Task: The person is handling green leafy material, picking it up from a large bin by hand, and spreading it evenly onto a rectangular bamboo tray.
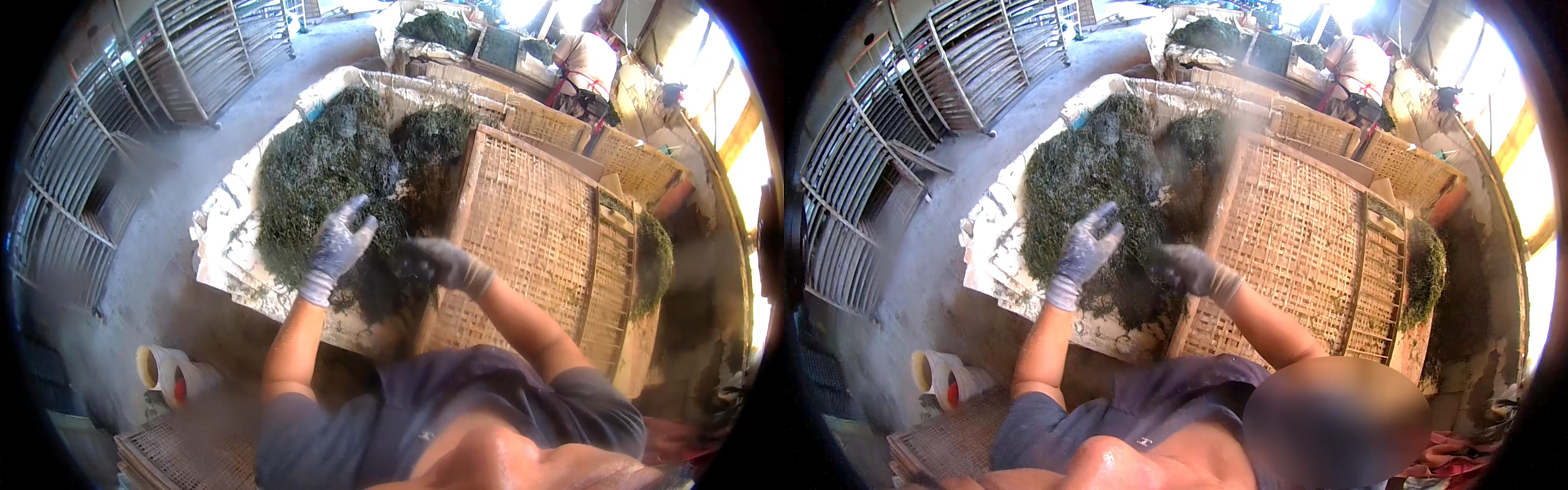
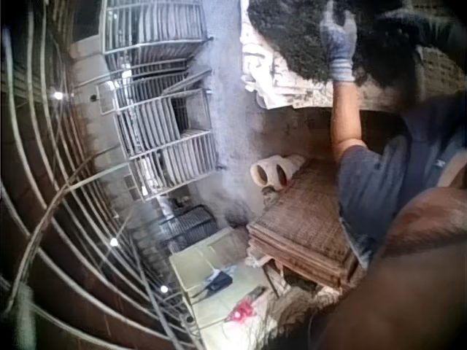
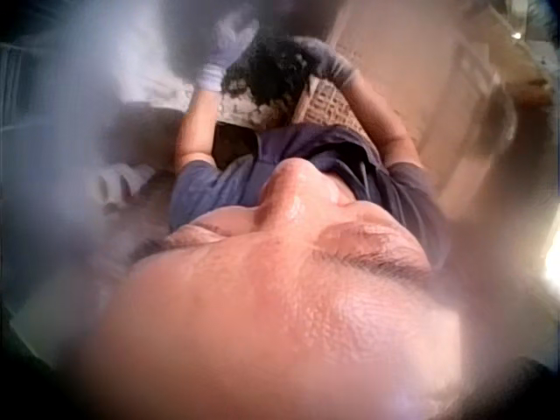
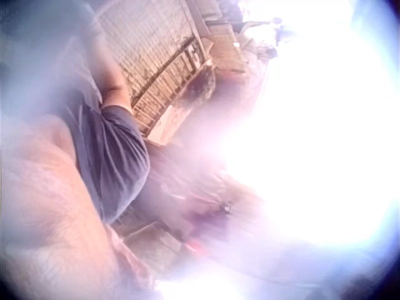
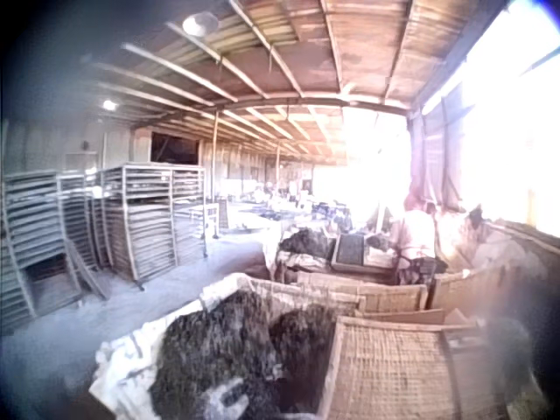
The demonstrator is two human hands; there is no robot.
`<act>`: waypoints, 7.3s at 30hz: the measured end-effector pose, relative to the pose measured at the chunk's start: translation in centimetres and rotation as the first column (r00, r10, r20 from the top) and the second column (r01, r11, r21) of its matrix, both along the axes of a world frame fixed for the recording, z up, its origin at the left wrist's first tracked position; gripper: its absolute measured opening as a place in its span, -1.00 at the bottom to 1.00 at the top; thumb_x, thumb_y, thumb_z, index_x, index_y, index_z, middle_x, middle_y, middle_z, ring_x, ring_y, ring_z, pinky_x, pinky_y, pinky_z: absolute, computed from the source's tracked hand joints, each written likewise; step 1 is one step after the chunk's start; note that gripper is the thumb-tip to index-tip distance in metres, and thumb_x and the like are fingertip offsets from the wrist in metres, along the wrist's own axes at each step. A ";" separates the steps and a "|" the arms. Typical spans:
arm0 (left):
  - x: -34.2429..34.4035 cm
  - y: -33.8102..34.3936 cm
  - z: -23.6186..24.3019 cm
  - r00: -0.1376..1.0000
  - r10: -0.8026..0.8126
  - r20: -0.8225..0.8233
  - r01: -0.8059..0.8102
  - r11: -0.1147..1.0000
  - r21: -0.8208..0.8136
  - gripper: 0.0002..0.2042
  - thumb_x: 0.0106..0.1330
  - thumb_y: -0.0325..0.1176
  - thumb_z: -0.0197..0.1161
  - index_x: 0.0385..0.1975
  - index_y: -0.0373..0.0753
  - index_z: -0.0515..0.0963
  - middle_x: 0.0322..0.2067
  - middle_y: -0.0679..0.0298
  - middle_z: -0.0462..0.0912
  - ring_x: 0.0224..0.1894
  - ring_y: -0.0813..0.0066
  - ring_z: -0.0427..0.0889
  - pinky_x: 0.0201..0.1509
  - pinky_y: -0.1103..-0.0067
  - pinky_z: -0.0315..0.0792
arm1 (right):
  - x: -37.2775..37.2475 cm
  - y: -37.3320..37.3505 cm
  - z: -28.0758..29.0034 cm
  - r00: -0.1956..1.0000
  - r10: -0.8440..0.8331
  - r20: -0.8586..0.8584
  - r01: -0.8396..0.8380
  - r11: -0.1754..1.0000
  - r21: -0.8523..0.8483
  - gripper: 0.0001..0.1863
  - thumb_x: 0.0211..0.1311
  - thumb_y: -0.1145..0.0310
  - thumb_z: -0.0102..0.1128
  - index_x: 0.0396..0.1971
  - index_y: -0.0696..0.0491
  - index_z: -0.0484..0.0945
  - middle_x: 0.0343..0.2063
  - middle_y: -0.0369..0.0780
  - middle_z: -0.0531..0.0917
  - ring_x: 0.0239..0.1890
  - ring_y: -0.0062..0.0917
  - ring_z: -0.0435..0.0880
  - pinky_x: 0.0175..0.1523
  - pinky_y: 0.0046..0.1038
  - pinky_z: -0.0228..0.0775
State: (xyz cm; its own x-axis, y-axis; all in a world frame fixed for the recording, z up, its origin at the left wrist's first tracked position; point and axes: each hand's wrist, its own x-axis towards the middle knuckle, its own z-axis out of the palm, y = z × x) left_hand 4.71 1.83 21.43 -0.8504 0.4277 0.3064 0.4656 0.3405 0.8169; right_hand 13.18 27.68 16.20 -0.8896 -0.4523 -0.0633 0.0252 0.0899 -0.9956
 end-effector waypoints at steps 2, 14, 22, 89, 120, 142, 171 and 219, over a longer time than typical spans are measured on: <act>-0.7 -1.3 -0.4 0.999 0.048 0.024 -0.048 0.999 0.015 -0.46 0.44 -0.27 0.36 0.38 -0.28 0.47 0.22 0.01 0.66 0.24 0.23 0.65 0.29 0.40 0.57 | -0.2 -0.9 3.3 0.970 -0.027 -0.240 0.014 0.998 -0.053 -0.56 0.59 0.25 0.12 0.32 0.12 0.50 0.00 -0.24 0.72 -0.14 -0.62 0.68 0.00 -0.49 0.64; 4.5 3.9 4.4 0.677 0.324 -0.661 -0.024 0.907 0.421 -0.38 0.40 -0.26 0.34 0.43 -0.29 0.37 0.34 -0.09 0.48 0.42 -0.06 0.46 0.54 0.16 0.31 | 1.8 -2.0 13.5 0.993 -0.116 -0.036 0.097 0.936 -0.338 -0.42 0.52 0.53 0.12 0.47 0.22 0.25 0.26 0.02 0.59 0.18 -0.44 0.67 0.32 -0.42 0.55; 8.1 10.8 -3.2 0.725 0.061 -0.686 -0.111 0.993 -0.030 -0.30 0.46 0.07 0.18 0.50 -0.17 0.27 0.42 -0.03 0.34 0.47 -0.06 0.31 0.55 0.03 0.23 | 1.8 1.0 11.6 0.834 -0.255 -0.490 0.272 0.962 -0.039 -0.29 0.46 0.21 0.30 0.44 0.26 0.29 0.21 0.00 0.64 0.30 -0.33 0.61 0.49 -0.27 0.36; 10.0 68.2 -1.3 0.818 -0.546 -0.180 0.163 0.521 -0.838 -0.71 0.44 -0.15 0.34 -0.03 -0.22 0.67 -0.23 0.16 0.79 -0.28 0.32 0.77 -0.13 0.41 0.70 | 27.2 77.3 -3.0 0.850 -0.436 -0.297 0.504 0.507 0.699 -0.58 0.36 0.15 0.41 0.03 0.15 0.67 -0.28 -0.19 0.78 -0.23 -0.46 0.76 -0.11 -0.38 0.63; 22.7 77.6 -13.4 0.628 -0.532 -0.568 0.265 0.833 -0.486 -0.54 0.48 -0.15 0.15 0.30 -0.20 0.53 0.30 -0.09 0.54 0.37 -0.10 0.47 0.51 0.04 0.23 | 44.8 90.2 6.1 0.356 -0.850 -0.388 0.918 0.395 -0.021 -0.69 0.46 0.54 0.13 0.13 0.10 0.64 -0.05 -0.33 0.76 -0.08 -0.62 0.74 0.04 -0.50 0.64; 21.7 75.5 -14.9 0.666 -0.546 -0.508 0.367 0.833 -0.414 -0.59 0.50 -0.20 0.15 0.28 -0.17 0.54 0.32 0.05 0.52 0.37 0.11 0.49 0.53 0.17 0.27 | 27.3 69.6 -2.1 0.704 -0.222 -0.675 0.633 -0.237 0.737 -0.72 0.31 0.32 0.18 -0.05 -0.17 0.77 -0.07 -0.26 0.74 0.03 -0.31 0.71 0.36 -0.11 0.41; 26.6 86.1 -14.8 0.588 -0.706 -0.395 0.475 0.697 -0.537 -0.34 0.30 -0.11 0.29 0.38 -0.27 0.42 0.43 -0.04 0.35 0.46 -0.02 0.34 0.55 0.18 0.22 | 28.5 73.3 -2.7 0.779 -0.102 -0.618 0.453 -0.590 0.668 -0.43 0.36 0.38 0.11 0.37 0.14 0.44 0.37 0.06 0.46 0.55 -0.08 0.24 0.67 -0.11 -0.14; 23.6 73.5 -11.0 0.707 -0.602 -0.370 0.510 0.797 -0.322 -0.74 0.48 -0.27 0.12 -0.12 -0.31 0.65 -0.18 -0.02 0.74 -0.07 0.08 0.72 0.06 0.29 0.61 | 11.9 61.1 2.4 0.859 -0.156 -0.487 0.501 0.450 0.739 -0.63 0.35 0.15 0.33 0.08 -0.04 0.72 0.08 -0.04 0.74 0.08 -0.18 0.76 0.18 -0.20 0.62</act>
